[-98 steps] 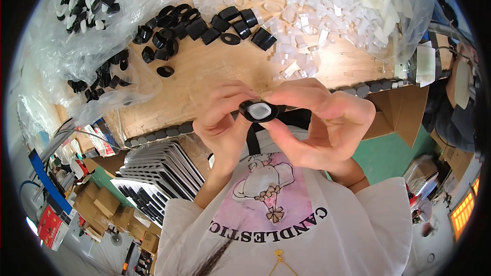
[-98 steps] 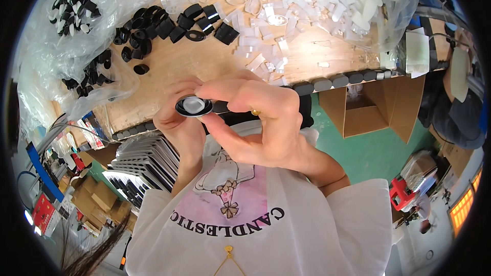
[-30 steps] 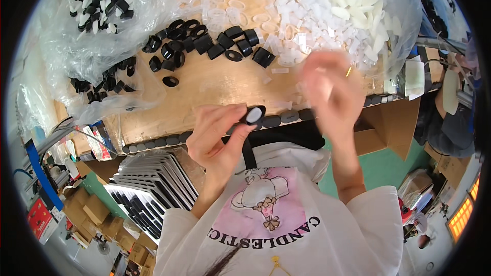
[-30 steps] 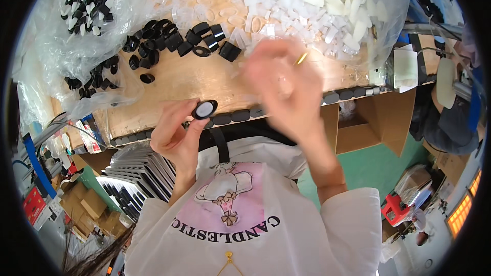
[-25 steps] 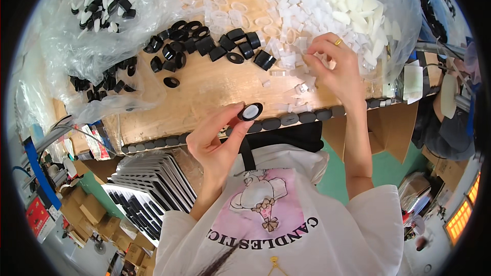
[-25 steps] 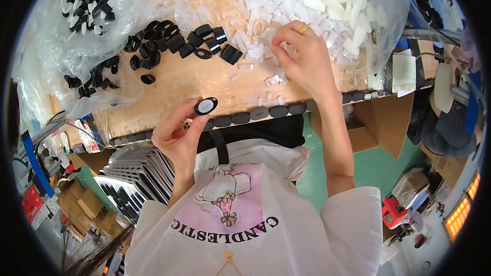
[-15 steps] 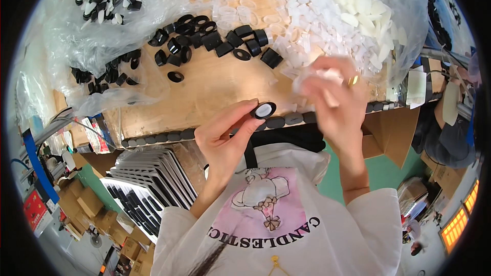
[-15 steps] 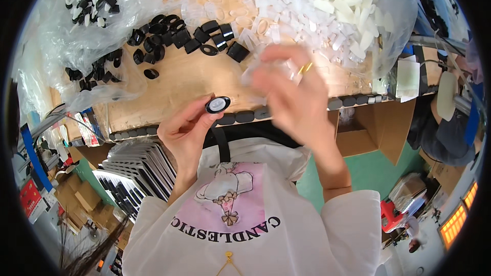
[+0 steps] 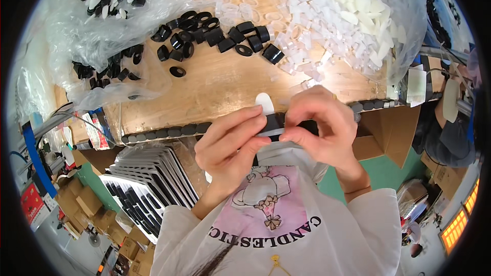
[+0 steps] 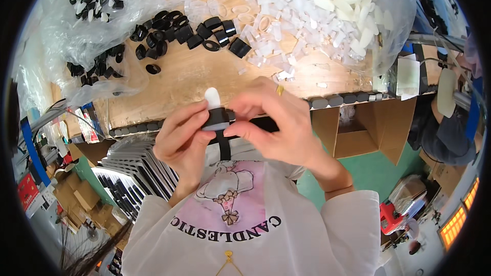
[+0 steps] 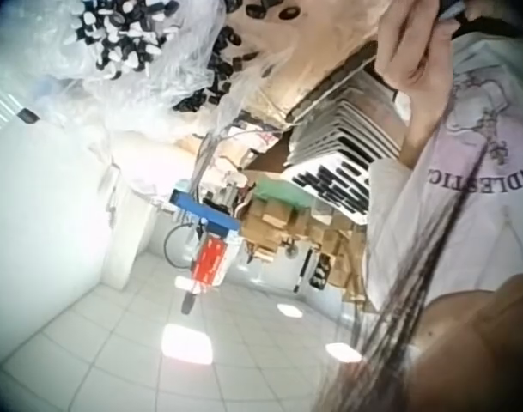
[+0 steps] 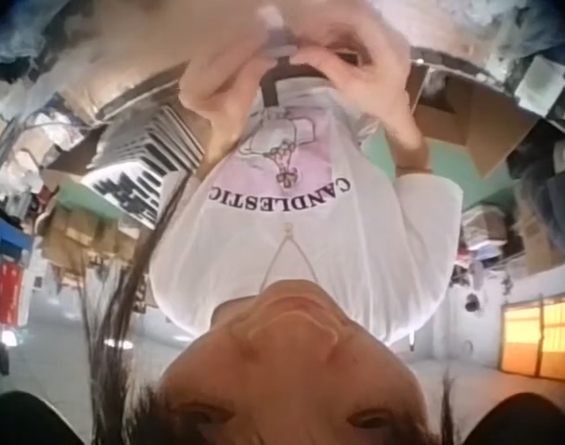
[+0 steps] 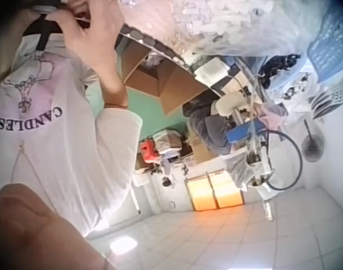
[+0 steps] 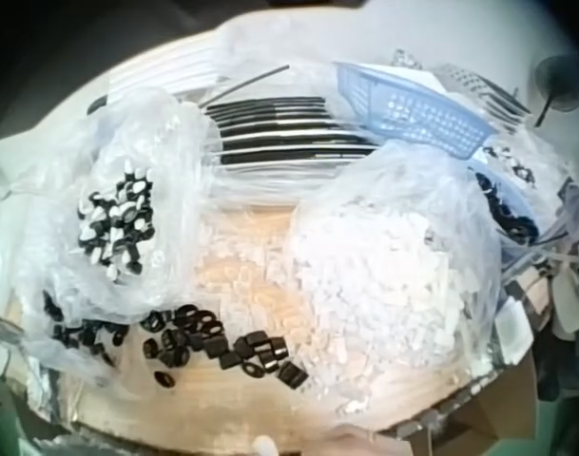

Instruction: Assembling white plastic components into black circular rings at a production workbench.

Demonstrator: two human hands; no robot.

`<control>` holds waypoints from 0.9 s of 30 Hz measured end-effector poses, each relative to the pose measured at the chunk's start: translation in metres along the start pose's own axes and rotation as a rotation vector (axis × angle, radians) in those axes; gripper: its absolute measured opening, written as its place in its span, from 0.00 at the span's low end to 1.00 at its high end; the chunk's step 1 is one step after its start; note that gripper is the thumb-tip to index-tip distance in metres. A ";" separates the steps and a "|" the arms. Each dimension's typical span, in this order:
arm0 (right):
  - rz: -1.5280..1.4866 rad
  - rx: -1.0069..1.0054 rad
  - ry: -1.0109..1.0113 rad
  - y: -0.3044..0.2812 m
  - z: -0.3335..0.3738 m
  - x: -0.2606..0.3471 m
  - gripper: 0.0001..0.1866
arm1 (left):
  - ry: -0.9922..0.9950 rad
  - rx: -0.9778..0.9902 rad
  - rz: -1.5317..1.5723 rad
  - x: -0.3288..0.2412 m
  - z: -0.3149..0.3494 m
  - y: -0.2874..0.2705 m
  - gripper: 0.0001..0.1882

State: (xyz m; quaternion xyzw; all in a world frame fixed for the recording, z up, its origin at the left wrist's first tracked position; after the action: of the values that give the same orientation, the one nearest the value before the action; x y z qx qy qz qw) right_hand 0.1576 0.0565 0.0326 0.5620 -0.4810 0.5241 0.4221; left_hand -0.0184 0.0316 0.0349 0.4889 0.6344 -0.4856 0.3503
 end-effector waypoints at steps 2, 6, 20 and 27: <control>0.132 0.107 -0.039 0.000 -0.004 0.008 0.17 | 0.051 -0.035 -0.024 -0.006 0.002 -0.002 0.16; 0.416 0.232 -0.373 0.009 -0.004 0.027 0.21 | 0.139 -0.070 -0.138 -0.019 0.013 -0.006 0.15; 0.195 0.146 -0.380 0.004 -0.001 0.014 0.14 | 0.467 -0.097 -0.035 -0.023 0.012 -0.004 0.17; -0.098 0.291 0.347 0.009 -0.026 -0.001 0.10 | 0.502 0.018 0.033 -0.027 0.011 0.002 0.13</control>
State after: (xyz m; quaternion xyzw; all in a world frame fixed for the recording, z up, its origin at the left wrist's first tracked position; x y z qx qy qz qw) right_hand 0.1439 0.0803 0.0339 0.5412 -0.2926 0.6556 0.4378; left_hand -0.0097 0.0131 0.0562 0.6076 0.6890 -0.3489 0.1851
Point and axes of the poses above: each hand's wrist, its own z-axis away from the middle knuckle, its own y-axis out of the palm, x = y × z, the point moved 6 cm from there along -z, towards the middle knuckle, and after that the axes turned 1 degree about x, right-handed, at the moved point
